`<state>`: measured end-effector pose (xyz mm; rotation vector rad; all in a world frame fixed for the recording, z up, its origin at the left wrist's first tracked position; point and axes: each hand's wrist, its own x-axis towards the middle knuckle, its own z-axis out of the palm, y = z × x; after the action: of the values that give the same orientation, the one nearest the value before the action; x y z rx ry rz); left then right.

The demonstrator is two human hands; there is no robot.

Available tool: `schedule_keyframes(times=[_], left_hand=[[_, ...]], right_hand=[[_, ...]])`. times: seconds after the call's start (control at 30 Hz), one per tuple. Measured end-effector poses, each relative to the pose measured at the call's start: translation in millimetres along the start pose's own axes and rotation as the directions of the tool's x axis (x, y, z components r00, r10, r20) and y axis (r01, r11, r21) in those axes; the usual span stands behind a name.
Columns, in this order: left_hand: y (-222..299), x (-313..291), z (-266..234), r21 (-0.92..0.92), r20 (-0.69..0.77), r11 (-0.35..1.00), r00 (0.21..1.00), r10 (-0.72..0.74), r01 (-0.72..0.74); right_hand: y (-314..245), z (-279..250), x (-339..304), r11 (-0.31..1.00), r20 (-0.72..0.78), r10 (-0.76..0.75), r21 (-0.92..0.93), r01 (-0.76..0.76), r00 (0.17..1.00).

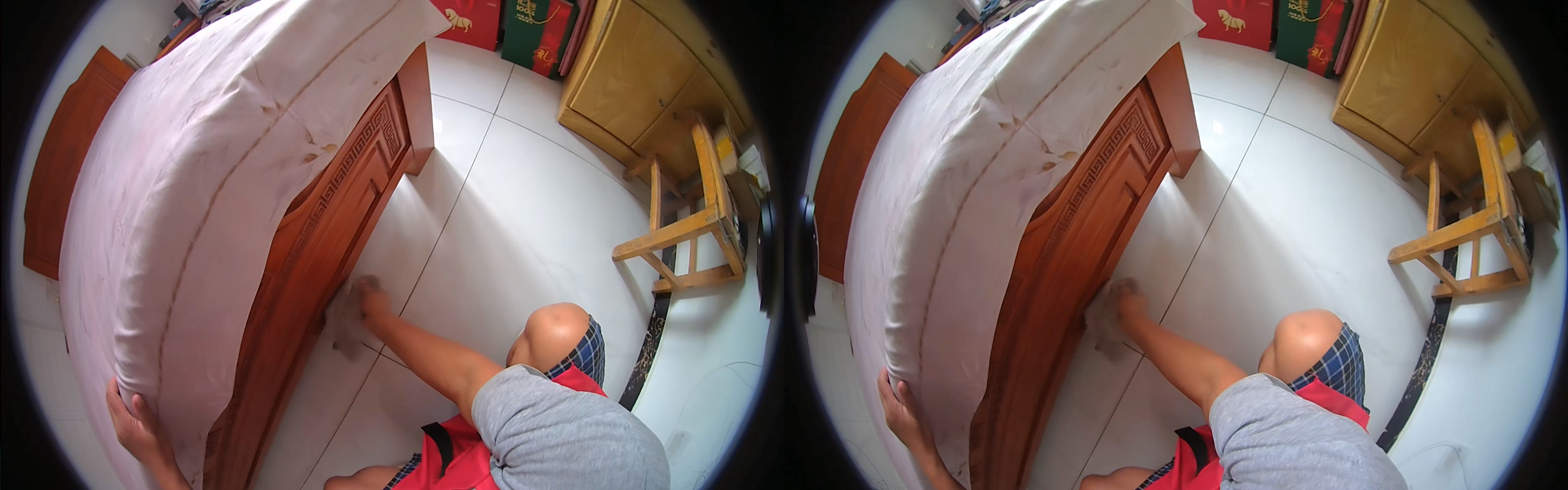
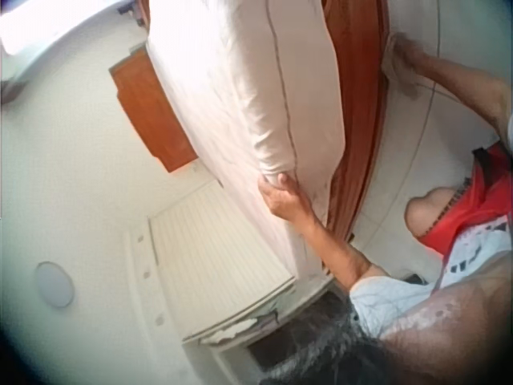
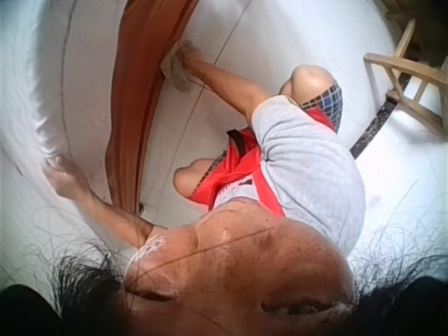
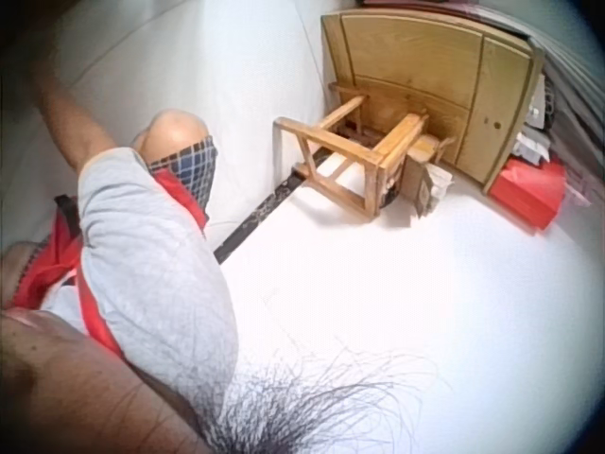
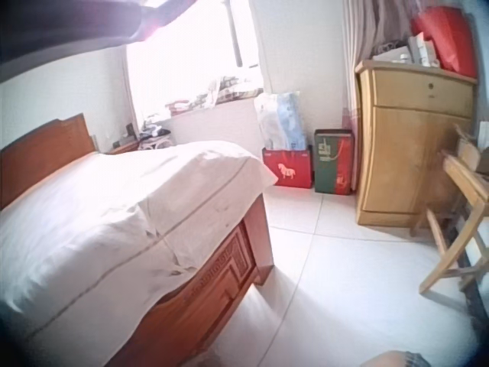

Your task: The person wipes a nightstand and a wooden headboard with a cloth, then cleans the edges of a dresser and the lower frame of the bed.

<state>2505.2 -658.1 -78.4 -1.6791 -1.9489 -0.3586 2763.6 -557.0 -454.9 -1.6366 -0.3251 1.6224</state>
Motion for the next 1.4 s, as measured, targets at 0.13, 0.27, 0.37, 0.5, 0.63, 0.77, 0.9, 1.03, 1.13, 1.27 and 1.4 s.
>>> schedule_keyframes(times=[0.13,0.27,0.37,0.5,0.63,0.77,0.9,1.03,1.13,1.27,1.4], left_hand=[[-6,4,-1,-0.010,0.054,1.000,0.998,0.017,-0.017],[-20,5,2,0.047,0.015,0.999,1.000,0.020,-0.021],[-6,8,1,-0.007,0.092,1.000,0.996,-0.003,0.004],[23,13,-3,0.096,-0.070,0.990,0.992,0.106,-0.099],[10,9,-5,0.179,-0.072,0.979,0.992,0.107,-0.092],[-7,4,0,0.215,-0.104,0.975,0.992,0.070,-0.046],[-10,1,1,0.149,-0.130,0.987,0.988,0.087,-0.067],[-23,-6,-6,0.103,-0.028,0.995,1.000,0.010,-0.007],[-3,2,9,-0.042,0.007,0.998,0.999,-0.041,0.042],[8,3,-7,0.100,-0.092,0.995,0.995,0.040,-0.030],[10,-5,-3,-0.011,-0.074,0.997,0.994,-0.075,0.075]], right_hand=[[-84,-53,46,0.779,-0.407,-0.108,0.533,0.331,0.907],[-255,-83,64,0.408,-0.567,-0.451,0.557,0.724,0.690],[-331,-85,93,0.309,-0.549,-0.587,0.527,0.792,0.595],[-336,-83,153,0.381,-0.502,-0.717,0.298,0.875,0.483],[-280,-133,234,0.650,-0.162,-0.620,0.442,0.618,0.768],[-227,-133,264,0.616,-0.175,-0.537,0.587,0.526,0.825],[-217,-107,257,0.463,-0.201,-0.571,0.722,0.514,0.796],[-252,-53,139,0.581,-0.416,-0.526,0.461,0.671,0.742],[-280,-53,93,0.533,-0.465,-0.667,0.249,0.809,0.582],[-285,-16,-5,0.302,-0.382,-0.865,0.121,0.945,0.325],[-201,25,-47,0.258,-0.267,-0.931,0.006,0.966,0.251]])
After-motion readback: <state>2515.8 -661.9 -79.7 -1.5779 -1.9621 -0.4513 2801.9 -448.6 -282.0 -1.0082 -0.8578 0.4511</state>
